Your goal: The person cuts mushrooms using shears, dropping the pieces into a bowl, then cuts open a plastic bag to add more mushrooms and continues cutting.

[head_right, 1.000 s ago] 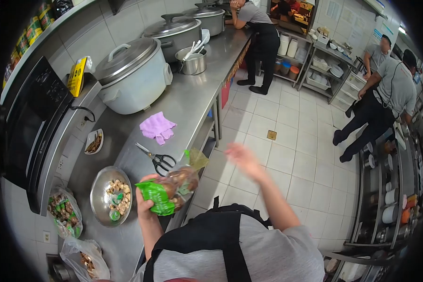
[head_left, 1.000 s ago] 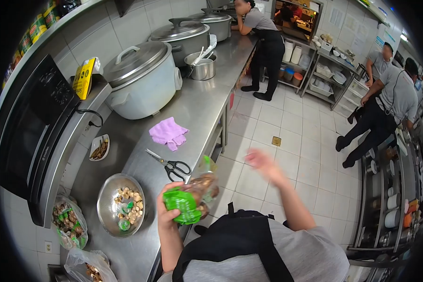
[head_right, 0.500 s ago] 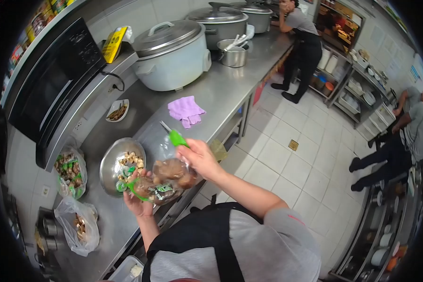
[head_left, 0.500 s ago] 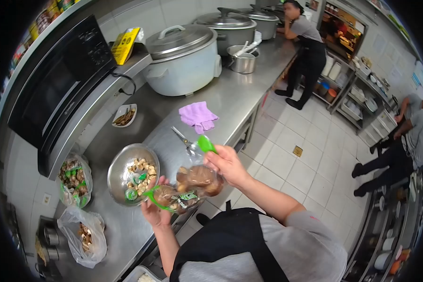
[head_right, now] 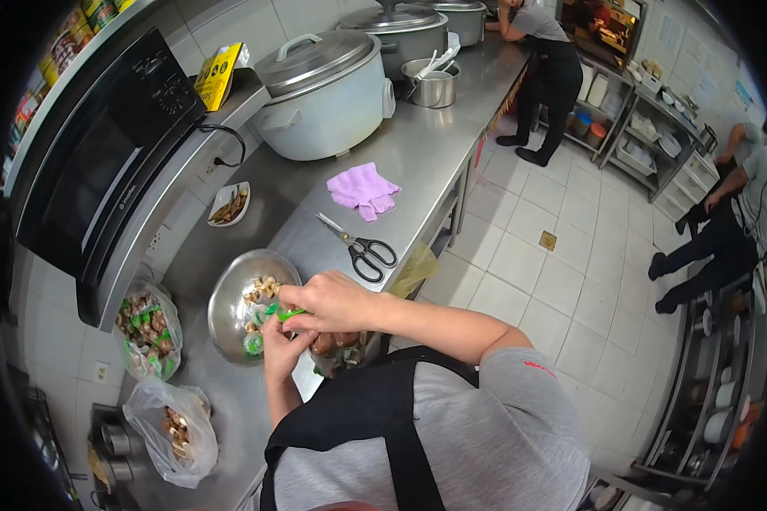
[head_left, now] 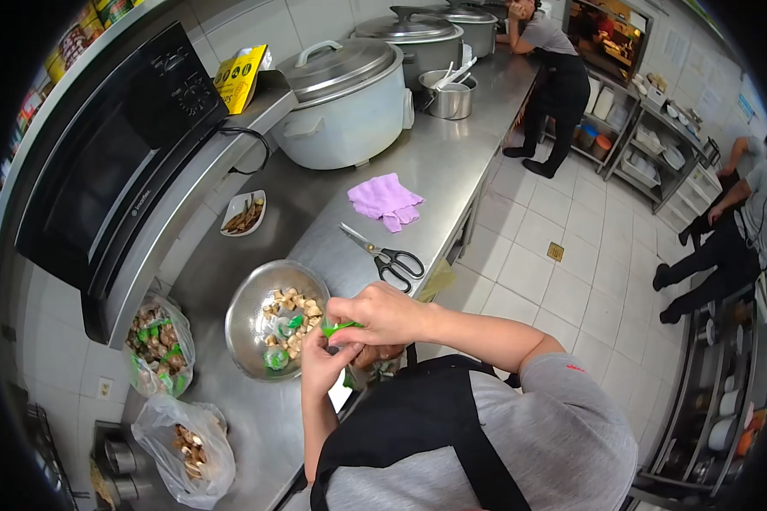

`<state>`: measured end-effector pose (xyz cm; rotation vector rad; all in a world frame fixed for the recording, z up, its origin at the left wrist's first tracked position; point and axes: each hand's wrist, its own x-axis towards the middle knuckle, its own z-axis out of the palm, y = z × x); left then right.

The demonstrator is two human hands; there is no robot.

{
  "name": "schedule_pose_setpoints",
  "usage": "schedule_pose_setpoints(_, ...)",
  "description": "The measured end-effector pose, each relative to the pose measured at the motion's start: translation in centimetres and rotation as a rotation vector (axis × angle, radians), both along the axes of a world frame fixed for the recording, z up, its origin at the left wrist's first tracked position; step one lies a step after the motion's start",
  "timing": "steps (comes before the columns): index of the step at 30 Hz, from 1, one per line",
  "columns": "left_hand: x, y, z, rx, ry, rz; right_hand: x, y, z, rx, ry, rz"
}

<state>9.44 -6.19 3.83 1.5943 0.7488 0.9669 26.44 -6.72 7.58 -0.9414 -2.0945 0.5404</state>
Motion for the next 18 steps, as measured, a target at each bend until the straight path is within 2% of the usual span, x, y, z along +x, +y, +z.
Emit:
schedule_pose_setpoints(4,-1.6,1.0,-1.7,0.026,-0.012,0.006,-0.5,0.1,0.0,-0.028,0.062,-0.017)
schedule_pose_setpoints(6,-1.7,1.0,-2.2,-0.067,-0.139,0.121,0.5,0.1,-0.2,0.002,0.104,-0.004)
schedule_pose_setpoints(8,-1.7,1.4,-2.8,-0.029,-0.221,0.162,2.5,1.2,-1.6,-0.296,-0.131,0.092)
schedule_pose_setpoints(9,-1.5,1.9,-2.8,-0.016,-0.251,0.184,2.2,1.4,-1.7,-0.244,-0.003,0.075)
schedule_pose_setpoints(10,-1.5,1.9,-2.9,-0.015,-0.274,0.209,2.2,1.7,-1.6,-0.244,-0.015,0.076)
schedule_pose_setpoints(12,-2.7,3.1,-3.3,-0.015,-0.268,0.173,1.6,2.3,-1.1,-0.058,-0.141,-0.112)
schedule_pose_setpoints(14,-3.4,3.2,-0.6,-0.010,-0.076,0.140,0.2,3.7,-1.0,-0.001,-0.137,-0.109)
schedule_pose_setpoints(16,-2.9,3.5,1.5,0.047,-0.008,0.178,-2.0,4.5,-1.4,0.203,-0.122,0.027)
schedule_pose_setpoints(18,-3.6,4.1,1.5,0.273,0.383,0.008,-2.6,4.9,-0.6,0.225,-0.170,0.091)
